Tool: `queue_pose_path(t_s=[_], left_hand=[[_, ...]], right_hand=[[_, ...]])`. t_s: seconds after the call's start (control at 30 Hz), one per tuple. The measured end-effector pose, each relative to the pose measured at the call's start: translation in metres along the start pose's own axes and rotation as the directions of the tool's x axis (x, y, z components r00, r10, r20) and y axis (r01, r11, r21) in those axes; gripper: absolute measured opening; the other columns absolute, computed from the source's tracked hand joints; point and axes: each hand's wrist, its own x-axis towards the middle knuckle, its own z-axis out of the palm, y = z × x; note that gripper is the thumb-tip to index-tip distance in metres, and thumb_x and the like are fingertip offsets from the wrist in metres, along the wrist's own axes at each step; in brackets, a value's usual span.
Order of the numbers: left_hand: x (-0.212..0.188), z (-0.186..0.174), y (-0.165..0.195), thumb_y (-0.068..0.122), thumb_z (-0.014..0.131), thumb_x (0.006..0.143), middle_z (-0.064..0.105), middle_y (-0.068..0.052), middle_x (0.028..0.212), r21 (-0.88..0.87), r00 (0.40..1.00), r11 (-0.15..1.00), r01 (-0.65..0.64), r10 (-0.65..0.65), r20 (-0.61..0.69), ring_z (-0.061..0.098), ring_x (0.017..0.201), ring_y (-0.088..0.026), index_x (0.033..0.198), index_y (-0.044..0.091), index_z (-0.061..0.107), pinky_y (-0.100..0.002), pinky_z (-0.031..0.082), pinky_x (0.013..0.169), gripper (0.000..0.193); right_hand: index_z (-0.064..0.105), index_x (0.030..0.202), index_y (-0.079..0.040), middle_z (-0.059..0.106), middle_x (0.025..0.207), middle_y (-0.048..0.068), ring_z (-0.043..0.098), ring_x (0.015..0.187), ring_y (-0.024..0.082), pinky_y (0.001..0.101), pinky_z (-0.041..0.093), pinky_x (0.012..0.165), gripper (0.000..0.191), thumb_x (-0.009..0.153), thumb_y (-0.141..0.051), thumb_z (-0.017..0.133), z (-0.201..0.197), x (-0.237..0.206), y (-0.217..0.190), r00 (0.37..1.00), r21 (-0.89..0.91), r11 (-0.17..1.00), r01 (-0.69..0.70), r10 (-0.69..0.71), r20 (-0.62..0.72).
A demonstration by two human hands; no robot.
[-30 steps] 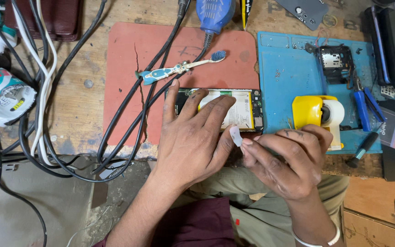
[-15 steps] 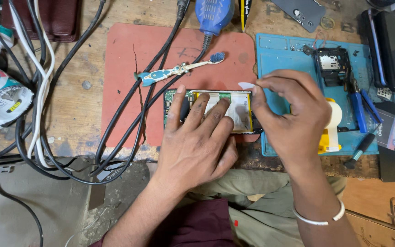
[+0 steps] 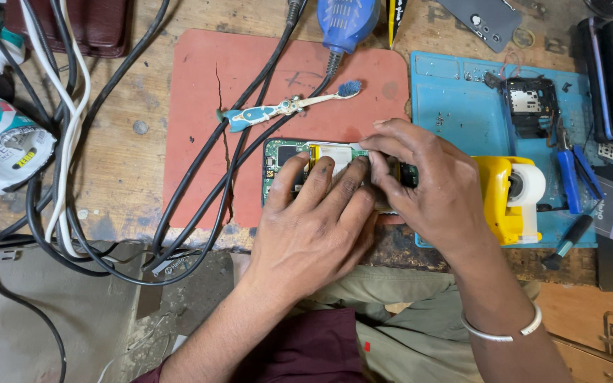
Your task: The person removes the back cover of a smartphone, disconnects the old battery, and installs a new battery. They secure the new battery with adhesive tape and reconnect the internal components.
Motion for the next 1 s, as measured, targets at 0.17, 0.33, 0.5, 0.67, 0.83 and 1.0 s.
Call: queue_pose_path(t_s=[0.17, 0.33, 0.5, 0.67, 0.83, 1.0], left_hand=[[-0.001, 0.0, 0.001, 0.031, 0.072, 0.097, 0.066, -0.005, 0.135, 0.034, 1.0, 0.999, 0.0, 0.0, -0.01, 0.057, 0.124, -0.026, 0.108, 0.012, 0.067, -0.047, 0.034, 0.114, 0.023], [-0.002, 0.004, 0.003, 0.032, 0.073, 0.099, 0.069, -0.005, 0.133, 0.045, 1.0, 0.999, 0.001, 0.0, -0.028, 0.057, 0.122, -0.025, 0.105, 0.013, 0.066, -0.047, 0.033, 0.113, 0.022], [-0.004, 0.004, 0.004, 0.03, 0.072, 0.1, 0.07, -0.004, 0.129, 0.064, 1.0, 0.998, 0.005, -0.003, -0.03, 0.059, 0.12, -0.024, 0.104, 0.013, 0.066, -0.047, 0.034, 0.113, 0.019], [-0.004, 0.004, 0.004, 0.031, 0.073, 0.099, 0.07, -0.004, 0.129, 0.048, 0.999, 0.999, 0.007, -0.005, -0.032, 0.059, 0.12, -0.024, 0.103, 0.013, 0.066, -0.047, 0.034, 0.113, 0.019], [-0.003, 0.002, 0.003, 0.03, 0.074, 0.098, 0.07, -0.003, 0.129, 0.038, 0.999, 0.999, 0.01, -0.009, -0.034, 0.06, 0.118, -0.024, 0.105, 0.013, 0.066, -0.048, 0.033, 0.114, 0.02], [-0.001, -0.001, 0.003, 0.034, 0.077, 0.097, 0.065, -0.005, 0.125, -0.011, 0.997, 0.997, 0.071, -0.071, -0.017, 0.059, 0.12, -0.026, 0.118, 0.012, 0.065, -0.051, 0.032, 0.114, 0.033]], right_hand=[[0.047, 0.134, -0.004, 0.077, 0.109, 0.007, 0.076, 0.1, 0.024, 0.0351, 0.06, 0.09, 0.049, 0.098, 0.0, 0.078, -0.009, 0.0, -0.002, 0.999, 0.012, 1.0, -0.004, 0.004, 0.046], [0.049, 0.132, -0.005, 0.078, 0.105, 0.005, 0.076, 0.094, 0.025, 0.0356, 0.06, 0.084, 0.049, 0.094, -0.001, 0.079, -0.014, -0.001, -0.003, 0.997, -0.036, 0.999, 0.002, 0.001, 0.08], [0.048, 0.132, -0.004, 0.078, 0.107, 0.005, 0.076, 0.095, 0.025, 0.0347, 0.059, 0.084, 0.049, 0.095, -0.002, 0.079, -0.015, -0.003, -0.002, 0.997, -0.03, 0.999, 0.014, -0.011, 0.07], [0.049, 0.132, -0.004, 0.078, 0.106, 0.005, 0.076, 0.095, 0.025, 0.0345, 0.06, 0.084, 0.049, 0.094, -0.002, 0.08, -0.015, -0.003, -0.004, 0.998, -0.027, 1.0, 0.01, -0.008, 0.065], [0.05, 0.133, -0.005, 0.078, 0.107, 0.004, 0.076, 0.094, 0.023, 0.0347, 0.059, 0.086, 0.05, 0.093, -0.002, 0.081, -0.02, -0.002, -0.007, 0.995, -0.018, 1.0, 0.01, -0.008, 0.103], [0.048, 0.141, -0.006, 0.079, 0.109, 0.005, 0.072, 0.099, 0.025, 0.0395, 0.052, 0.094, 0.066, 0.083, -0.006, 0.08, -0.028, -0.003, -0.008, 0.982, -0.06, 0.998, 0.015, -0.003, 0.189]])
